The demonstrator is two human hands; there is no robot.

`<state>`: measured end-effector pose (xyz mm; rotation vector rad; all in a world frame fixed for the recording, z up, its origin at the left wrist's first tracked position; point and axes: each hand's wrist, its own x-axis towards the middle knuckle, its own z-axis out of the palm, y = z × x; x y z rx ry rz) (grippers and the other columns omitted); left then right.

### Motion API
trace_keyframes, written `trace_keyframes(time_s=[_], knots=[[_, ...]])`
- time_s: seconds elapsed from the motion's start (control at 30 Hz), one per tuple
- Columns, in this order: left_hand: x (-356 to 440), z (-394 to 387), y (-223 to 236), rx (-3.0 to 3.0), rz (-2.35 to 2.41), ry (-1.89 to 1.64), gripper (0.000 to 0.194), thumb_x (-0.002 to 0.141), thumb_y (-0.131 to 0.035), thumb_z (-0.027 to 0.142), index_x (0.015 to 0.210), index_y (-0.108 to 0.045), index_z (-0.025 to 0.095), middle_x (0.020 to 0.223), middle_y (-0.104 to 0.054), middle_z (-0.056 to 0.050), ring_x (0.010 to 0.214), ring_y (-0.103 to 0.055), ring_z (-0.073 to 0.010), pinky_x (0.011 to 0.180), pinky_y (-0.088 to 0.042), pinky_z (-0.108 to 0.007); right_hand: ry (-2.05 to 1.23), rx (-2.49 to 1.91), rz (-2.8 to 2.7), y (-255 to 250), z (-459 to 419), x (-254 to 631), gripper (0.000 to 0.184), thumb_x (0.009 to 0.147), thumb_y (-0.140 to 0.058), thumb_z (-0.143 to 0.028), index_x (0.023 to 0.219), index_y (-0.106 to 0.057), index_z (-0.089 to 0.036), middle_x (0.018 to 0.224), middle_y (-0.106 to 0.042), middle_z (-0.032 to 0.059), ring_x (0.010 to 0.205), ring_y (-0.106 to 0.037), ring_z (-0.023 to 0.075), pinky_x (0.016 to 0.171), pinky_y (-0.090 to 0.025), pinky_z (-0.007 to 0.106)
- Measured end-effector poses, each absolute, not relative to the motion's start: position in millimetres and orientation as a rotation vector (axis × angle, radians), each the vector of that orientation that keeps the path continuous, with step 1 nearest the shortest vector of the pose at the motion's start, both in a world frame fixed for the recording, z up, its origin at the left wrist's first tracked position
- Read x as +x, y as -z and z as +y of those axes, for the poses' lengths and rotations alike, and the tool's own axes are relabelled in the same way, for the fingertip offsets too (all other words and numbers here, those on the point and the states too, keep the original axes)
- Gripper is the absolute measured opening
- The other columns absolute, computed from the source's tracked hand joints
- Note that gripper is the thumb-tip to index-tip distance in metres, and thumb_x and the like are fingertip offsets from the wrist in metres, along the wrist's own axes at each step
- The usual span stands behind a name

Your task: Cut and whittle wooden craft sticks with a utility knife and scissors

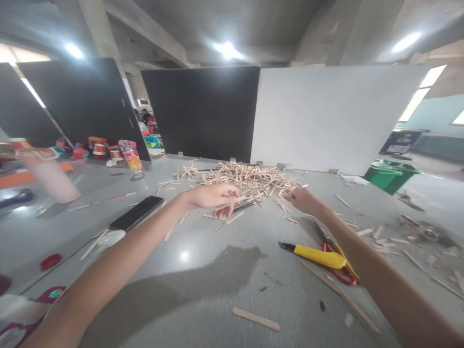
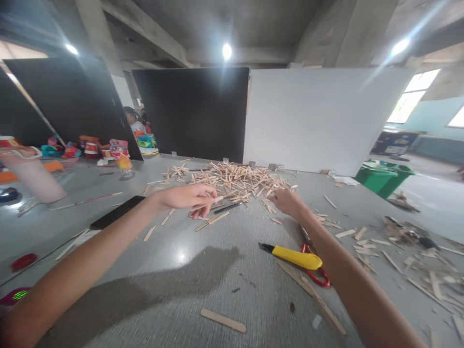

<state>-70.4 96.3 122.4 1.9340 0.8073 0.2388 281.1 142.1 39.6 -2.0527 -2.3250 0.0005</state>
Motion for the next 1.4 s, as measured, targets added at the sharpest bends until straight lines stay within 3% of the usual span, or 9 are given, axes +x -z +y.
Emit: trace_keyframes(time_s=[0.17, 0.33, 0.43, 0.57, 0.77, 0.97, 1.13, 1.3, 1.4], knots=[[-29.9, 56.0, -81.2, 2.057, 0.951, -0.065, 0.025, 0.101, -0.060, 0.042, 0.091, -0.051, 0.021, 0.068, -0.073, -0.004, 0.051, -0.066, -0.0169, 0.053, -0.046, -0.027, 0.023, -1.765, -2.312, -77.6, 103.6, 272.7, 0.013, 0.105, -0.060, -0.024, 0.112, -0.069, -0.018, 0.102, -0.074, 0.0049, 0.084, -0.070, 0.0188, 0.077, -0.059, 0.035], [-2.5, 4.3, -35.1, 2.288, 0.922, -0.130, 0.020, 0.097, -0.061, 0.020, 0.078, -0.058, 0.019, 0.072, -0.068, -0.003, 0.071, -0.066, -0.0191, 0.064, -0.041, -0.029, -0.043, -1.541, -2.386, -63.4, 52.3, 282.1, 0.055, 0.078, -0.043, 0.008, 0.123, -0.061, -0.019, 0.099, -0.074, 0.0049, 0.076, -0.067, 0.0160, 0.071, -0.049, 0.026], [1.9, -3.5, -15.4, 2.385, 0.900, -0.213, 0.017, 0.095, -0.065, 0.014, 0.078, -0.063, 0.017, 0.089, -0.068, -0.005, 0.084, -0.066, -0.0198, 0.071, -0.044, -0.029, -0.049, -1.571, -2.413, -46.2, 33.1, 308.8, 0.043, 0.072, -0.045, 0.005, 0.100, -0.065, -0.021, 0.095, -0.074, 0.0045, 0.077, -0.066, 0.0175, 0.073, -0.048, 0.027], [-0.1, 9.5, -2.7, 2.475, 0.926, -0.340, 0.026, 0.104, -0.056, 0.017, 0.080, -0.068, 0.016, 0.091, -0.066, -0.005, 0.082, -0.065, -0.0187, 0.074, -0.047, -0.031, -0.001, -1.717, -2.374, -36.7, 9.5, 341.3, 0.024, 0.087, -0.046, -0.008, 0.084, -0.064, -0.022, 0.078, -0.072, 0.0038, 0.068, -0.065, 0.0191, 0.062, -0.044, 0.027], [-4.7, 6.9, 5.6, 2.688, 0.986, -0.416, 0.029, 0.097, -0.043, -0.001, 0.108, -0.065, 0.016, 0.105, -0.067, -0.009, 0.094, -0.065, -0.0241, 0.076, -0.051, -0.036, 0.079, -1.856, -2.343, -25.8, -35.1, 331.2, 0.047, 0.106, -0.042, -0.029, 0.061, -0.055, -0.023, 0.049, -0.059, 0.0003, 0.042, -0.052, 0.0153, 0.049, -0.029, 0.030], [-8.6, 19.4, 5.0, 2.835, 1.228, -0.362, 0.024, 0.094, -0.051, -0.001, 0.105, -0.066, 0.014, 0.110, -0.066, -0.013, 0.107, -0.064, -0.0290, 0.088, -0.056, -0.042, 0.224, -1.749, -2.457, 1.7, -60.4, 290.1, 0.035, 0.110, -0.040, -0.030, 0.089, -0.067, -0.020, 0.072, -0.073, 0.0064, 0.055, -0.065, 0.0198, 0.053, -0.027, 0.033], [-19.8, 89.1, -1.3, 2.757, 1.618, -0.342, 0.031, 0.102, -0.068, 0.032, 0.129, -0.064, 0.016, 0.132, -0.065, -0.011, 0.113, -0.067, -0.0258, 0.094, -0.060, -0.046, 0.389, -1.639, -2.474, -1.3, -59.2, 286.1, 0.040, 0.110, -0.041, -0.028, 0.080, -0.066, -0.019, 0.066, -0.071, 0.0072, 0.052, -0.064, 0.0212, 0.053, -0.022, 0.033], [-22.5, 118.5, -6.8, 2.695, 1.660, -0.284, 0.035, 0.102, -0.068, 0.037, 0.130, -0.065, 0.016, 0.127, -0.068, -0.010, 0.107, -0.070, -0.0239, 0.091, -0.062, -0.044, 0.519, -1.513, -2.407, -12.3, -61.6, 280.9, 0.041, 0.111, -0.040, -0.027, 0.086, -0.070, -0.017, 0.066, -0.070, 0.0057, 0.051, -0.063, 0.0194, 0.053, -0.026, 0.033], [-13.1, 91.0, -14.7, 2.722, 1.578, -0.377, 0.029, 0.103, -0.067, 0.036, 0.124, -0.066, 0.015, 0.120, -0.070, -0.009, 0.100, -0.070, -0.0216, 0.087, -0.062, -0.041, 0.544, -1.438, -2.367, -14.3, -61.4, 270.9, 0.035, 0.112, -0.038, -0.023, 0.120, -0.071, -0.015, 0.076, -0.074, 0.0048, 0.059, -0.067, 0.0181, 0.055, -0.033, 0.032]])
